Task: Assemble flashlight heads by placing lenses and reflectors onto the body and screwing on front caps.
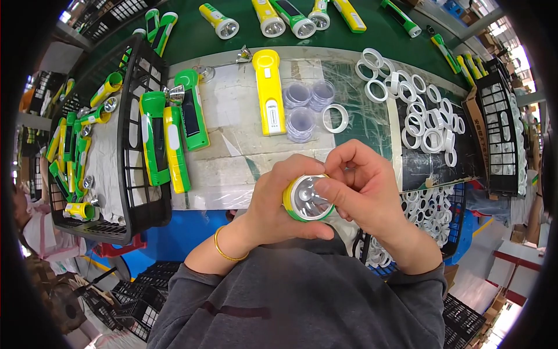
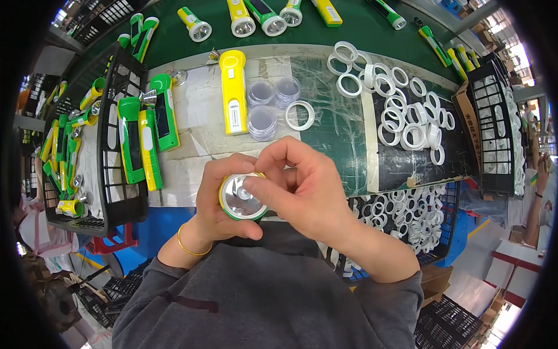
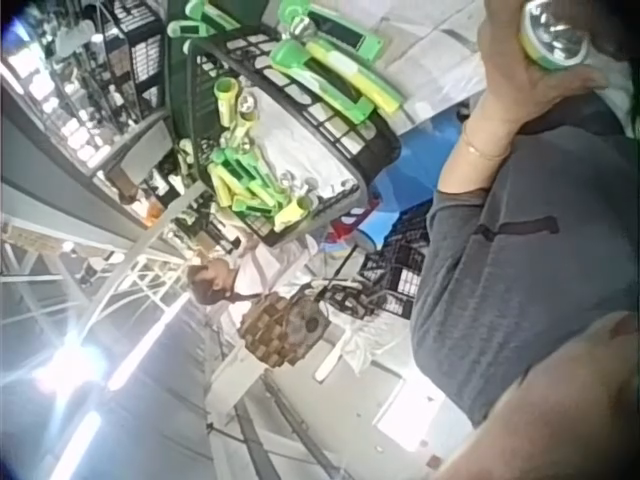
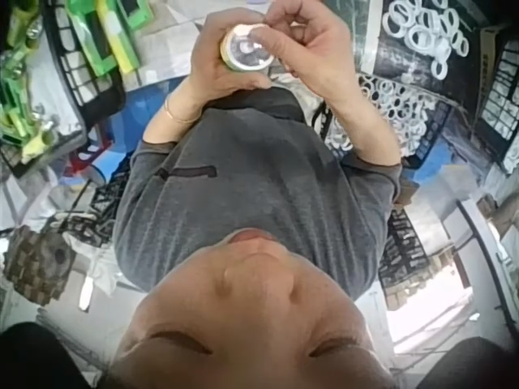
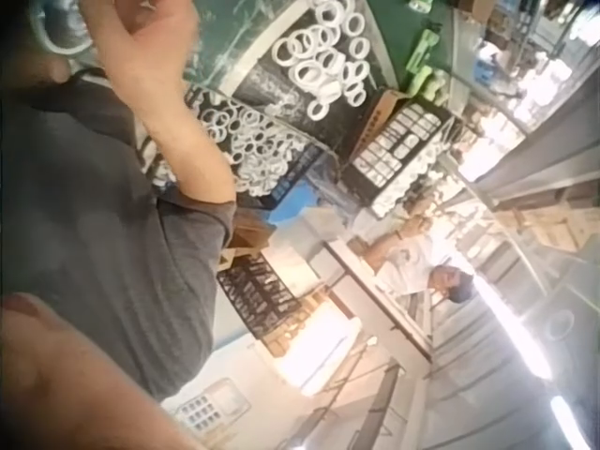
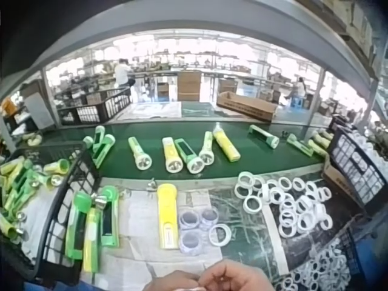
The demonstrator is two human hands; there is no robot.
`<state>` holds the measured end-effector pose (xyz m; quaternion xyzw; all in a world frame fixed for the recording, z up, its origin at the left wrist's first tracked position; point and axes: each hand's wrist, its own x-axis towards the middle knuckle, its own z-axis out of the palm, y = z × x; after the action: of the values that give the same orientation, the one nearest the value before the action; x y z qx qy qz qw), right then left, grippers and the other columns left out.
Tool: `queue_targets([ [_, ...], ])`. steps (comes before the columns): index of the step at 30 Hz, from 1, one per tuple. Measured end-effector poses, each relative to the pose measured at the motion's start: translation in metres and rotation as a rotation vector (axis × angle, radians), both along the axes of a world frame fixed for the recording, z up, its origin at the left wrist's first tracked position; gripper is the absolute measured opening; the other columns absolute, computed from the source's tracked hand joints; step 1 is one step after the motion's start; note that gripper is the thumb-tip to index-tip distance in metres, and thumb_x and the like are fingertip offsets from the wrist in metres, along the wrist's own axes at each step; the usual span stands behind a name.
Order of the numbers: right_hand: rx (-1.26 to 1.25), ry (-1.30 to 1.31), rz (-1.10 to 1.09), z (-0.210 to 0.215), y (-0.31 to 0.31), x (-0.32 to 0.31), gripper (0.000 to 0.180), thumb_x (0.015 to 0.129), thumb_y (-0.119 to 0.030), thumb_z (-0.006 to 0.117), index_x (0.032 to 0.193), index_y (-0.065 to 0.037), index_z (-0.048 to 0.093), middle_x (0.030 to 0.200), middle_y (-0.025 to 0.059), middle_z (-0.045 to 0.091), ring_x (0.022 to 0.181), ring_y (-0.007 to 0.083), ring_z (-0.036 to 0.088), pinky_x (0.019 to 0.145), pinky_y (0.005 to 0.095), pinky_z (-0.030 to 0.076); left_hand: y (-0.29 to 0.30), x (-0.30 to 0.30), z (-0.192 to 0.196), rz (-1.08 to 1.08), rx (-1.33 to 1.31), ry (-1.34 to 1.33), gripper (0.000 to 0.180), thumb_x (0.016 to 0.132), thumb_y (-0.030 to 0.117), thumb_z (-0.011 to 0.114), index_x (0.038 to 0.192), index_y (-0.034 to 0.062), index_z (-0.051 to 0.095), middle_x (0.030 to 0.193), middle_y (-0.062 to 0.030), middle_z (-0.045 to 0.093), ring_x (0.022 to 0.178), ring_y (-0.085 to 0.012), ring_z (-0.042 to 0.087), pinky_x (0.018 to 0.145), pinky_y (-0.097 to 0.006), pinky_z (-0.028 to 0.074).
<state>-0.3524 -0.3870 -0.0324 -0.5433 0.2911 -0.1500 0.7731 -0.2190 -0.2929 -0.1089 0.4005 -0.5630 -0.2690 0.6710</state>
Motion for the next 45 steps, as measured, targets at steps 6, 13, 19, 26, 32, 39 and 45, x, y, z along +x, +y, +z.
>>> queue_targets([
  [6,-0.159,0.066,-0.11,-0.011,-0.026,0.0,0.01,0.087,-0.003,0.058,0.096,-0.002,0.054,0.066,-0.001,0.052,0.048,0.0041,0.047,0.041,0.0175,0.035,0.006,0.006,0.001,-0.04,0.038,0.044,0.062,0.069,0.02,0.082,0.116,0.0059,0.045,0.101,-0.0154,0.059,0.085,-0.0234,0.061,0.073,-0.032,0.049],
  [13,-1.159,0.423,-0.149,-0.098,-0.088,-0.003,0.065,0.064,-0.015,0.08,0.123,-0.008,0.052,0.114,0.0103,0.054,0.103,0.0255,0.054,0.075,0.0333,0.049,0.002,0.011,-0.002,-0.116,0.02,0.089,0.068,0.07,0.038,0.081,0.115,0.0068,0.04,0.1,-0.0218,0.057,0.082,-0.0212,0.058,0.069,-0.03,0.049],
  [19,-1.35,0.528,-0.117,-0.101,-0.093,-0.012,0.058,0.065,-0.009,0.075,0.119,-0.005,0.052,0.11,0.0157,0.053,0.098,0.0347,0.056,0.077,0.0396,0.049,0.001,0.013,-0.004,-0.115,0.043,0.118,0.069,0.068,0.036,0.083,0.115,0.0067,0.041,0.1,-0.0201,0.058,0.084,-0.0213,0.058,0.071,-0.031,0.049],
  [26,-1.417,0.678,0.45,-0.073,-0.08,-0.039,0.061,0.059,0.005,0.072,0.116,-0.001,0.05,0.1,0.0158,0.05,0.09,0.0349,0.056,0.076,0.0401,0.049,0.002,0.014,-0.004,-0.136,0.067,0.088,0.07,0.067,0.034,0.085,0.115,0.0066,0.042,0.101,-0.0179,0.059,0.087,-0.0204,0.058,0.073,-0.03,0.048],
  [32,-1.221,0.333,0.324,-0.064,-0.08,-0.032,0.065,0.057,-0.005,0.081,0.117,-0.002,0.057,0.113,0.0145,0.052,0.1,0.0311,0.055,0.086,0.0336,0.047,0.002,0.016,-0.003,-0.181,0.061,0.147,0.071,0.065,0.032,0.086,0.115,0.0069,0.042,0.101,-0.0169,0.059,0.089,-0.0207,0.058,0.074,-0.03,0.048],
  [39,-1.332,-0.167,0.511,0.03,-0.036,0.011,0.066,0.058,-0.024,0.081,0.118,-0.006,0.06,0.109,0.009,0.058,0.099,0.0301,0.054,0.085,0.0393,0.045,0.01,0.014,0.004,-0.089,0.167,0.138,0.072,0.063,0.033,0.087,0.115,0.0056,0.046,0.108,-0.0071,0.059,0.099,-0.017,0.058,0.085,-0.031,0.047],
  [45,-1.284,-0.041,0.672,0.052,-0.03,0.026,0.064,0.053,-0.013,0.076,0.116,-0.01,0.063,0.109,0.0085,0.058,0.093,0.0299,0.056,0.08,0.0403,0.046,0.011,0.013,0.0,-0.12,0.23,0.167,0.087,0.058,0.039,0.089,0.12,0.0045,0.039,0.111,-0.0085,0.058,0.102,-0.0185,0.058,0.087,-0.032,0.046],
])
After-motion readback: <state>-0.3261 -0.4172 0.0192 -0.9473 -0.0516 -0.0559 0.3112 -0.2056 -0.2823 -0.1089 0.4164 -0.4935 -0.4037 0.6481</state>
